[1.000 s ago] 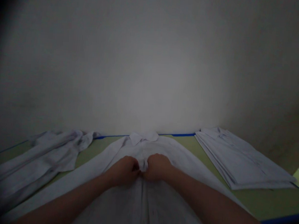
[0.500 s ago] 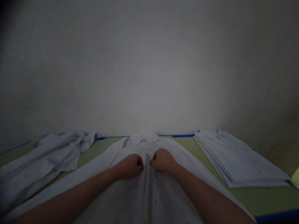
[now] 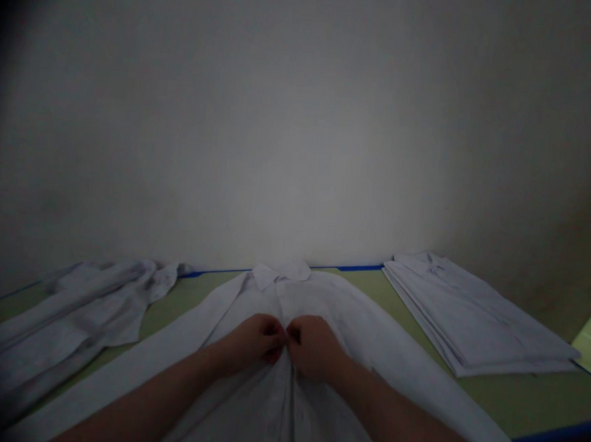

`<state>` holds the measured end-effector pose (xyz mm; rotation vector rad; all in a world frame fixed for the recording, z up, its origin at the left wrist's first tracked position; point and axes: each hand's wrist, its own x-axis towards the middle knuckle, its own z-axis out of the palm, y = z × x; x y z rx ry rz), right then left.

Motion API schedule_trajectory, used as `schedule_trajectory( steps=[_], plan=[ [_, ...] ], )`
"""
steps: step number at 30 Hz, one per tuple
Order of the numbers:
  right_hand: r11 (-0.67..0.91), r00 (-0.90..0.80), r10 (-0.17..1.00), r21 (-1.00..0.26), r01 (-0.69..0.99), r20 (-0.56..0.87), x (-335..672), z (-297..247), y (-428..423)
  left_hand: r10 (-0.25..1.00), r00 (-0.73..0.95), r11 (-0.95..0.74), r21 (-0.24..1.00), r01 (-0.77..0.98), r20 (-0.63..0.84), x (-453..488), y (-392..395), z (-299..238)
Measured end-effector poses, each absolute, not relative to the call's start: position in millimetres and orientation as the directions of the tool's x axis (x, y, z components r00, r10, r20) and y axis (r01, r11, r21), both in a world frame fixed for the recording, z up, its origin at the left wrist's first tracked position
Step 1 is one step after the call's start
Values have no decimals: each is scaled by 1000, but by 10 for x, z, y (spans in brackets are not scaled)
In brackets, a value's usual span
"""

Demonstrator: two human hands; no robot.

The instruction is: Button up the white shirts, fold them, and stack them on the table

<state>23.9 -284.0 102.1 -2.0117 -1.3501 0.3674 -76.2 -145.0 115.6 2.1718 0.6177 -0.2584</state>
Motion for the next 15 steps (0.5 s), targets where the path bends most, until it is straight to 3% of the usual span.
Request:
schedule_trajectory(
  steps=[10,15],
  plan=[
    [-135,343,915,-642,754,211,247,1024,-2871,325,877,-494,728,476,-353,-750,-1386,1058],
    [-127,358,917,-725,677,174,297,1003,-2856,327,884,-480,746,461,-335,-740,-1390,1069]
  ],
)
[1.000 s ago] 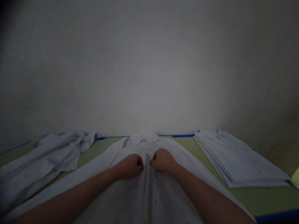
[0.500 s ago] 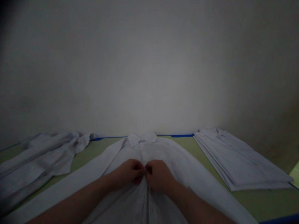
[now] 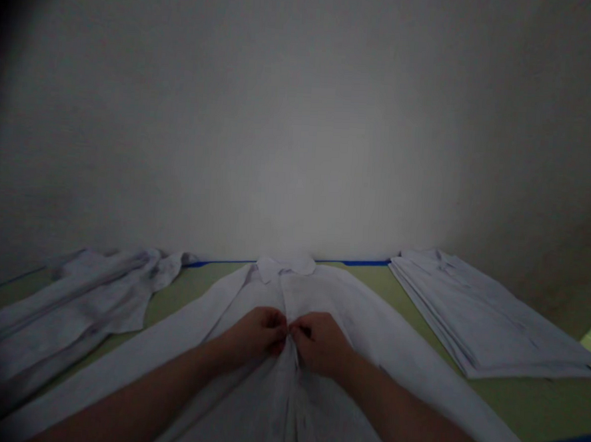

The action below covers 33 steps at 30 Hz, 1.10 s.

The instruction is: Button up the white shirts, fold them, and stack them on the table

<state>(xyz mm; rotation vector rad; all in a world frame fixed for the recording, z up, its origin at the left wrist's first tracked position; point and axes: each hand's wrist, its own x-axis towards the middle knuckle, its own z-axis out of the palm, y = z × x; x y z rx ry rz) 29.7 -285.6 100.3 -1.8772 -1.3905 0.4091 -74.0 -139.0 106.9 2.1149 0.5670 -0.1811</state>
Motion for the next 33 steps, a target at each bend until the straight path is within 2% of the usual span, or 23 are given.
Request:
schedule_trajectory(
  steps=[3,9,15,22,28,31,33],
  plan=[
    [-153,405,903,-779,609,140,305,983,-2835,349,870,-449,752,482,-349,-730,-1409,1085],
    [-208,483,867,-793,573,122,248,981,-2816,420,806,-189,828,528,-417,-698,-1491,1133],
    [-265,519,853,-808,527,58,262,985,-2797,460,830,-388,769,508,-316,-702,-1462,1006],
    [-278,518,853,-787,551,61,283,956,-2769,466,830,-467,712,525,-307,-715,-1514,1065],
    [-314,485,874,-807,499,-40,358,936,-2748,436,895,-752,507,421,-98,-707,-1620,1202],
    [-328,463,883,-799,503,-71,375,923,-2743,420,903,-773,487,407,-88,-719,-1649,1218],
    [-307,443,896,-773,555,-37,374,916,-2756,400,911,-769,503,395,-103,-732,-1652,1224]
  ],
)
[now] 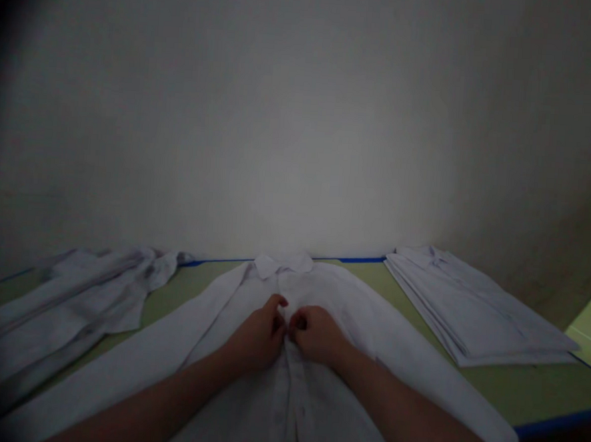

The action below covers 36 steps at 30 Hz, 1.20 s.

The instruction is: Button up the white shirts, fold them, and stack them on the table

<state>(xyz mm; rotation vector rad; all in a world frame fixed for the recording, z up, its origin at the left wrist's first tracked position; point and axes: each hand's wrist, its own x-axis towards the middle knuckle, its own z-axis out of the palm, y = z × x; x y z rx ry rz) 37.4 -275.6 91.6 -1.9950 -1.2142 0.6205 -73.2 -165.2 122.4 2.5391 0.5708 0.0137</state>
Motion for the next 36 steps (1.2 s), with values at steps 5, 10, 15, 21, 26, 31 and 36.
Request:
schedule_trajectory(
  steps=[5,10,15,21,26,31,36],
  plan=[
    [-163,280,958,-694,702,59,410,984,-2865,250,966,-897,358,259,-73,-782,-1617,1262],
    [-103,140,990,-664,741,3,433,1239,-3162,122,983,-965,213,150,-140,-910,-1565,1303],
    [-166,201,980,-575,801,-3,219,1254,-3526,79,953,-970,198,141,-292,-1053,-1548,1270],
    [-166,170,985,-512,843,-39,197,933,-3488,88,961,-978,160,133,-262,-912,-1425,1174],
    [-146,147,988,-484,863,-37,526,814,-3114,143,954,-977,116,178,-265,-636,-1192,1060],
    [-140,156,988,-478,867,-5,796,725,-2738,182,945,-972,92,214,-273,-390,-965,976],
    [-162,250,963,-531,832,98,829,837,-2729,272,946,-942,153,299,-175,-405,-1038,1072]
  ],
)
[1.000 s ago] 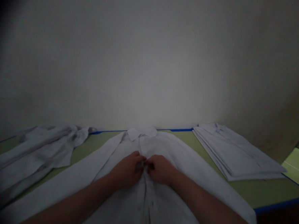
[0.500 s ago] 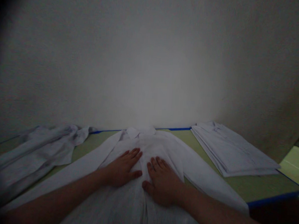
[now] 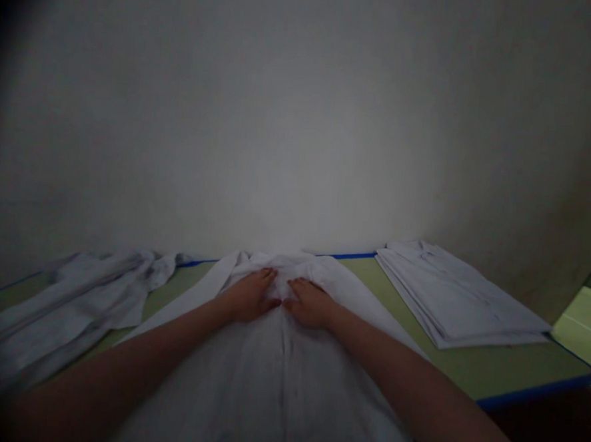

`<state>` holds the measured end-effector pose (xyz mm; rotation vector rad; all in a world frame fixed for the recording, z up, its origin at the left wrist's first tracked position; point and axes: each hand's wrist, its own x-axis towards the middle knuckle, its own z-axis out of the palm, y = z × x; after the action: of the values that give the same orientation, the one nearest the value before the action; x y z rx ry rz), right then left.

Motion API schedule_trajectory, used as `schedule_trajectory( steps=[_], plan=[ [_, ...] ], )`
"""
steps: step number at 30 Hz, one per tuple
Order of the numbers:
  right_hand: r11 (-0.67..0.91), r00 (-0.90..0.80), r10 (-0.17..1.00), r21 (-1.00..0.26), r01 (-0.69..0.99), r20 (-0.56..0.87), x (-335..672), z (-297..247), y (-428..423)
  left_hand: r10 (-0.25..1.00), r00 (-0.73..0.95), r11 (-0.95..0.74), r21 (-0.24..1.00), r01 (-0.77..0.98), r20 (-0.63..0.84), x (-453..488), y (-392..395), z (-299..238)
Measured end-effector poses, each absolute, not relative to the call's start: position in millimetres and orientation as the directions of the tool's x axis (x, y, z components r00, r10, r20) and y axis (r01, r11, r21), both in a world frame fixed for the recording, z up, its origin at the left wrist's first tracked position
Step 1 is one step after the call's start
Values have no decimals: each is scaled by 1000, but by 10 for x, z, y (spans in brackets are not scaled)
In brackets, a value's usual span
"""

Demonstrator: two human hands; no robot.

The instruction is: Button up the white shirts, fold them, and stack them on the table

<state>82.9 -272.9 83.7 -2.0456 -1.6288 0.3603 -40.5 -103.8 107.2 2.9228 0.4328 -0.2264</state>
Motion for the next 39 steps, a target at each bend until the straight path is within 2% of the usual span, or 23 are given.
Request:
schedule_trajectory(
  steps=[4,11,13,15,17,20,23,26,29,31,35,39],
  plan=[
    [-234,352,927,-537,810,127,653,1031,-2984,341,928,-903,225,367,-147,-586,-1351,1206],
    [-434,436,894,-433,790,-99,385,1096,-3113,286,931,-901,268,341,-226,-665,-1791,1248],
    [-476,463,875,-432,766,-142,424,1086,-3086,306,928,-891,279,358,-213,-643,-1830,1263],
    [-499,468,862,-485,718,-195,497,1079,-3079,331,919,-874,298,384,-214,-629,-1846,1285],
    [-509,437,855,-609,609,-278,578,1067,-3103,359,901,-827,364,428,-245,-628,-1842,1304],
    [-517,376,838,-796,317,-395,669,1031,-3179,425,828,-648,516,561,-366,-644,-1804,1303],
    [-498,338,825,-866,54,-453,716,984,-3266,437,778,-520,579,628,-451,-662,-1761,1277],
    [-478,328,811,-872,-108,-485,744,961,-3328,422,756,-387,655,649,-501,-669,-1750,1261],
    [-487,442,764,-869,-82,-470,767,999,-3355,397,727,-148,743,653,-560,-665,-1774,1263],
    [-503,538,742,-863,53,-400,766,1059,-3355,389,730,-62,775,629,-562,-656,-1798,1259],
    [-460,622,763,-824,332,-176,653,1183,-3324,394,750,-18,812,584,-531,-642,-1837,1219],
    [-444,605,769,-854,270,-208,420,1169,-3300,373,792,-56,840,539,-483,-659,-1852,1167]
  ],
)
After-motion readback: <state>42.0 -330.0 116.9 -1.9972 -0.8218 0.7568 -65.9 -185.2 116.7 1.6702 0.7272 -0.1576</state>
